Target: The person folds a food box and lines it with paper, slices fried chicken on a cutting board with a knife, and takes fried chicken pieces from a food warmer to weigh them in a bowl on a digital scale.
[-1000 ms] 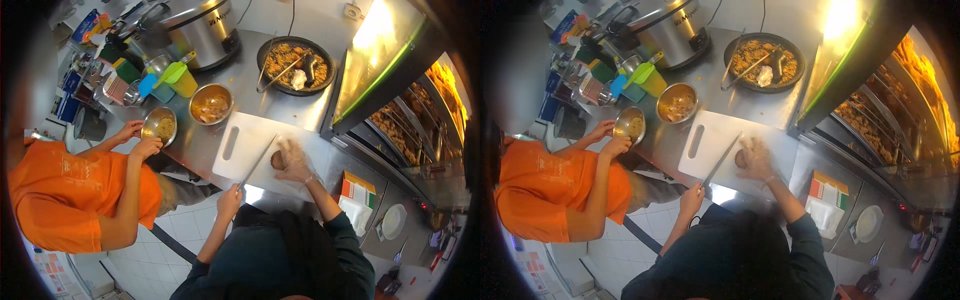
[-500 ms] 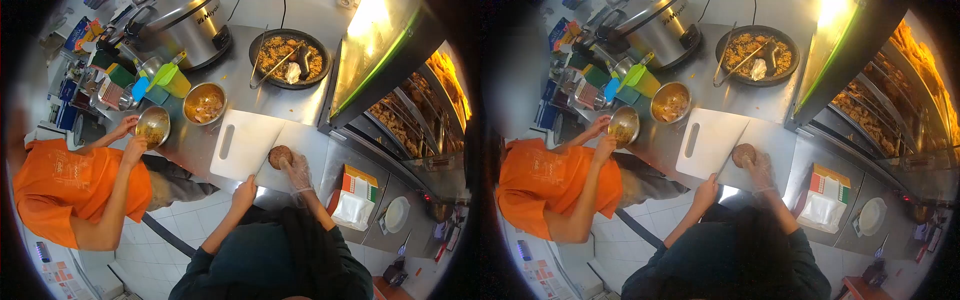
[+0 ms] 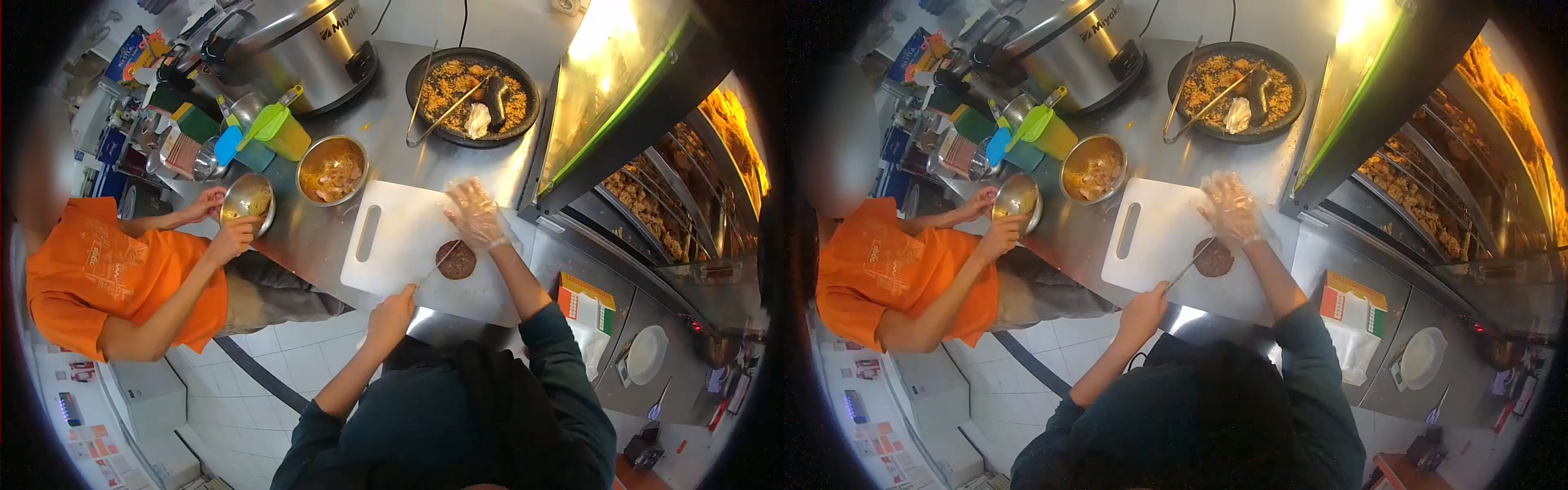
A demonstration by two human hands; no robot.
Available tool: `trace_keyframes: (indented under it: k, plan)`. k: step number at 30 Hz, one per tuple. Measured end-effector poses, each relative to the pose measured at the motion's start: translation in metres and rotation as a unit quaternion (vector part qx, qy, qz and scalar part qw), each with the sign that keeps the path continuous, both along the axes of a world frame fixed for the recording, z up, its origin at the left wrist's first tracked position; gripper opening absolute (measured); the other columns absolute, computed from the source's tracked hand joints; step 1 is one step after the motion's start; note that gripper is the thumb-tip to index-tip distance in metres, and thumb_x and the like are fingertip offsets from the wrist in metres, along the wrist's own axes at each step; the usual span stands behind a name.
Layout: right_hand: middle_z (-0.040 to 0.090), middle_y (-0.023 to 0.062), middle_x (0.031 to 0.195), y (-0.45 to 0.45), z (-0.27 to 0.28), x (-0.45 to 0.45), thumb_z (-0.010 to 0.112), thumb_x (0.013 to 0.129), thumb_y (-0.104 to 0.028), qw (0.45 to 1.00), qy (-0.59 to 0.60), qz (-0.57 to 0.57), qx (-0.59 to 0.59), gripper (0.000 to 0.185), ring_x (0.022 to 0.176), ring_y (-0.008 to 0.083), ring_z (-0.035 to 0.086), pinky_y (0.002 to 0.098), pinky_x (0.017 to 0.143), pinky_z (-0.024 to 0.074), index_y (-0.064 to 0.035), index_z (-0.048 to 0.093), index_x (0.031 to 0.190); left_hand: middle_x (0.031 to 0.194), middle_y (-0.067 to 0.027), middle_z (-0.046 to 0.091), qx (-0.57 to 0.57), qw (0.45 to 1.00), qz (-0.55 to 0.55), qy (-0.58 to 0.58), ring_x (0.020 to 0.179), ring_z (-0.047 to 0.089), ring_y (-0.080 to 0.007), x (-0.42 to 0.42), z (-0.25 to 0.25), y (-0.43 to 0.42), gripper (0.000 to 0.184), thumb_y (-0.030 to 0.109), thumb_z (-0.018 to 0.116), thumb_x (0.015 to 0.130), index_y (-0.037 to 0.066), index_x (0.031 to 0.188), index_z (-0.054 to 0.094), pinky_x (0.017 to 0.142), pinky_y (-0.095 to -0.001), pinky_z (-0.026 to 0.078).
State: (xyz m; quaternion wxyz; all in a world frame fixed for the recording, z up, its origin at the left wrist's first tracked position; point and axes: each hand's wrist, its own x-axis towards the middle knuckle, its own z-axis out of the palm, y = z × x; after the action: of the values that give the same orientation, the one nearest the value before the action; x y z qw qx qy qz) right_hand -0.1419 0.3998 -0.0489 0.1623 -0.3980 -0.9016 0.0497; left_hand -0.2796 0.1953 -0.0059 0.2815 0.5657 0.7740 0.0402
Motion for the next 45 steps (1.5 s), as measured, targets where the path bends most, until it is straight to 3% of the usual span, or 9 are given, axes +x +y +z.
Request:
trace_keyframes:
  k: [1,7,12,16,20,24,30,35,45]
  plan:
    - [0.034,0.0139,0.131,0.011,-0.002,-0.005,0.038,0.084,-0.044,0.993,-0.103,0.052,0.003,0.053,0.123,0.0300,0.028,0.0393,0.102,0.0231,-0.0107,0.038,0.125,0.069,-0.0208,0.058,-0.004,1.000,-0.003,0.001,0.066,0.057,-0.0401,0.000,-0.003,0.000,0.026,0.020,0.040,0.085,0.013,0.108,0.046,0.059,-0.0497,0.044]
    - [0.018,0.0145,0.139,0.026,-0.009,-0.010,0.039,0.081,-0.054,0.967,-0.159,0.129,-0.152,0.065,0.129,0.0310,0.014,0.0382,0.105,0.0149,-0.0118,0.033,0.130,0.068,-0.0217,0.058,-0.031,0.999,-0.014,-0.007,0.065,0.057,-0.0412,-0.004,-0.004,0.004,0.025,0.020,0.039,0.084,0.013,0.108,0.045,0.059,-0.0503,0.045]
    - [0.018,0.0138,0.139,0.027,-0.003,-0.010,0.038,0.081,-0.054,0.965,-0.154,0.127,-0.172,0.064,0.129,0.0321,0.015,0.0391,0.105,0.0143,-0.0128,0.034,0.129,0.068,-0.0223,0.057,-0.029,0.999,-0.015,-0.019,0.066,0.056,-0.0410,-0.004,-0.002,0.007,0.022,0.018,0.041,0.084,0.010,0.104,0.046,0.059,-0.0500,0.044]
    - [0.023,0.0169,0.137,0.026,-0.035,-0.006,0.039,0.080,-0.053,0.981,-0.102,0.120,-0.114,0.064,0.128,0.0336,0.015,0.0439,0.105,0.0114,-0.0141,0.032,0.131,0.067,-0.0219,0.057,-0.006,1.000,-0.021,-0.016,0.064,0.057,-0.0414,-0.004,-0.037,0.008,0.023,0.020,0.040,0.084,0.012,0.105,0.045,0.057,-0.0506,0.045]
    - [0.020,0.0163,0.138,0.030,-0.032,-0.004,0.038,0.081,-0.052,0.980,-0.137,0.110,-0.091,0.064,0.129,0.0327,0.015,0.0445,0.105,0.0094,-0.0158,0.027,0.133,0.066,-0.0221,0.056,-0.009,1.000,-0.027,-0.011,0.064,0.057,-0.0410,-0.001,-0.065,0.008,0.022,0.020,0.042,0.083,0.010,0.102,0.046,0.058,-0.0504,0.044]
    - [0.019,0.0175,0.138,0.028,-0.025,-0.005,0.037,0.082,-0.052,0.983,-0.106,0.088,-0.123,0.066,0.128,0.0340,0.015,0.0432,0.105,0.0123,-0.0129,0.025,0.133,0.065,-0.0224,0.056,0.005,0.999,-0.005,-0.043,0.064,0.056,-0.0402,-0.008,-0.046,0.012,0.019,0.020,0.043,0.082,0.009,0.096,0.049,0.059,-0.0492,0.044]
    - [0.019,0.0192,0.137,0.033,0.016,0.006,0.039,0.079,-0.055,0.982,-0.093,0.073,-0.148,0.072,0.127,0.0372,0.015,0.0454,0.103,0.0155,-0.0117,0.024,0.134,0.067,-0.0232,0.056,0.003,0.998,0.002,-0.057,0.066,0.056,-0.0403,-0.003,0.022,0.015,0.017,0.021,0.043,0.081,0.009,0.091,0.051,0.061,-0.0489,0.044]
    - [0.023,0.0211,0.135,0.019,-0.020,0.015,0.035,0.079,-0.058,0.984,-0.107,0.053,-0.129,0.073,0.126,0.0391,0.018,0.0445,0.103,0.0162,-0.0097,0.026,0.132,0.068,-0.0228,0.057,-0.023,0.999,-0.028,-0.017,0.068,0.057,-0.0411,0.002,0.002,0.012,0.018,0.021,0.043,0.082,0.010,0.094,0.051,0.062,-0.0492,0.045]
    - [0.023,0.0204,0.136,0.019,-0.033,0.019,0.034,0.080,-0.057,0.989,-0.105,0.035,-0.102,0.068,0.127,0.0372,0.017,0.0427,0.104,0.0135,-0.0134,0.027,0.133,0.070,-0.0229,0.057,-0.050,0.997,-0.061,-0.009,0.068,0.057,-0.0410,0.002,-0.018,0.015,0.019,0.019,0.045,0.081,0.010,0.096,0.049,0.060,-0.0500,0.045]
